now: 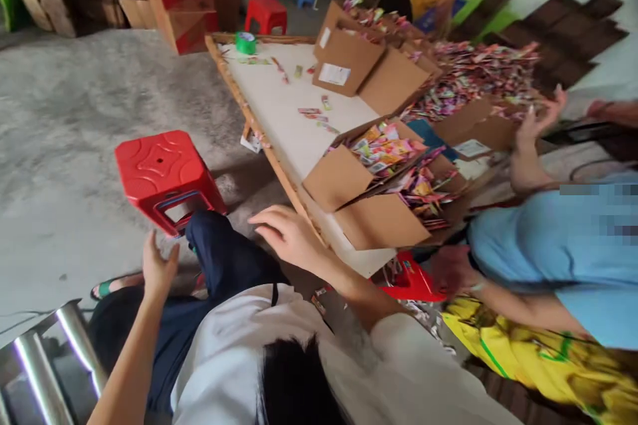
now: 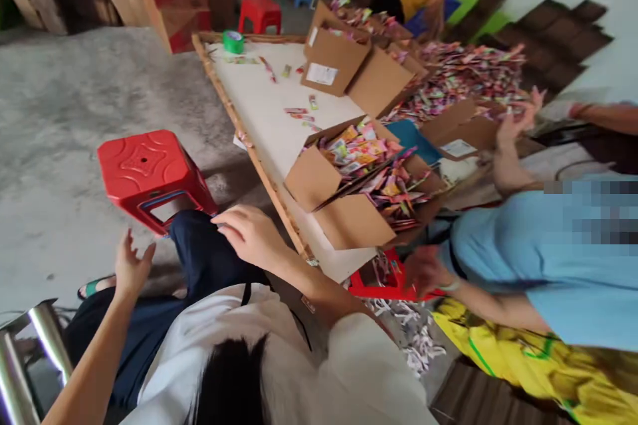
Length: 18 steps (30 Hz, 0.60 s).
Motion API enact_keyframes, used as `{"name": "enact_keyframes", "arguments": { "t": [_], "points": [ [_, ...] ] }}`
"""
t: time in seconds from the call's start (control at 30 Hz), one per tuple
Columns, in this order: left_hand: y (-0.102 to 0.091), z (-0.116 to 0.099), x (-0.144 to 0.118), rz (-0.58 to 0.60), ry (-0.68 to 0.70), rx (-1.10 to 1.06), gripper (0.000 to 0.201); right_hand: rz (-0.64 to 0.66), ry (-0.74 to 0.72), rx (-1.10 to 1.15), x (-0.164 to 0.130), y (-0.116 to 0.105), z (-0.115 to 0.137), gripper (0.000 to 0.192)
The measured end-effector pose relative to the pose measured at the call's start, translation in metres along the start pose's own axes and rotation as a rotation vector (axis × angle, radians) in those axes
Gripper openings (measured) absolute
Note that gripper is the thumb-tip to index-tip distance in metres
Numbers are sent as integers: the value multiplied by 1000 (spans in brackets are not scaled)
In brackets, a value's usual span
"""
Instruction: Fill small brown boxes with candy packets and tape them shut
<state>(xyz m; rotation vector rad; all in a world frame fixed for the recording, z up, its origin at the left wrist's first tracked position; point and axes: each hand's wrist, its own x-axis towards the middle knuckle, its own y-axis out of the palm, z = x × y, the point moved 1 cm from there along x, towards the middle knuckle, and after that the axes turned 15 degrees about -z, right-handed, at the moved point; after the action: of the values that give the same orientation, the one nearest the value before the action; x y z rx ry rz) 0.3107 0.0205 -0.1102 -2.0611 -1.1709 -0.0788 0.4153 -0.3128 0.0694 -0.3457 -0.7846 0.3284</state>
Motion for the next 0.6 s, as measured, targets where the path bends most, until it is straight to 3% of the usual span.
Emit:
{"name": "enact_keyframes", "arguments": {
  "t": [0.1,0.2,0.3,0.43,0.5,0.6],
  "points": [
    [43,-65,14,116,79,-158,71,-431,-78,-301,-12,-82,16,18],
    [76,-118,11,256,163,-239,54,-671,-37,-624,-18,-125,-2,20],
    [106,-162,1,400,162,-294,50,-587,109,-851,-3,-133,-41,26],
    [136,-214,-4,543,56,-402,53,-378,356,-973,44,-131,-80,9],
    [146,-237,0,585,-81,-484,58,-376,376,-941,66,-135,-87,8],
    [158,-264,9,746,-454,-609,66,-487,378,-868,85,-149,-86,9]
  ]
}}
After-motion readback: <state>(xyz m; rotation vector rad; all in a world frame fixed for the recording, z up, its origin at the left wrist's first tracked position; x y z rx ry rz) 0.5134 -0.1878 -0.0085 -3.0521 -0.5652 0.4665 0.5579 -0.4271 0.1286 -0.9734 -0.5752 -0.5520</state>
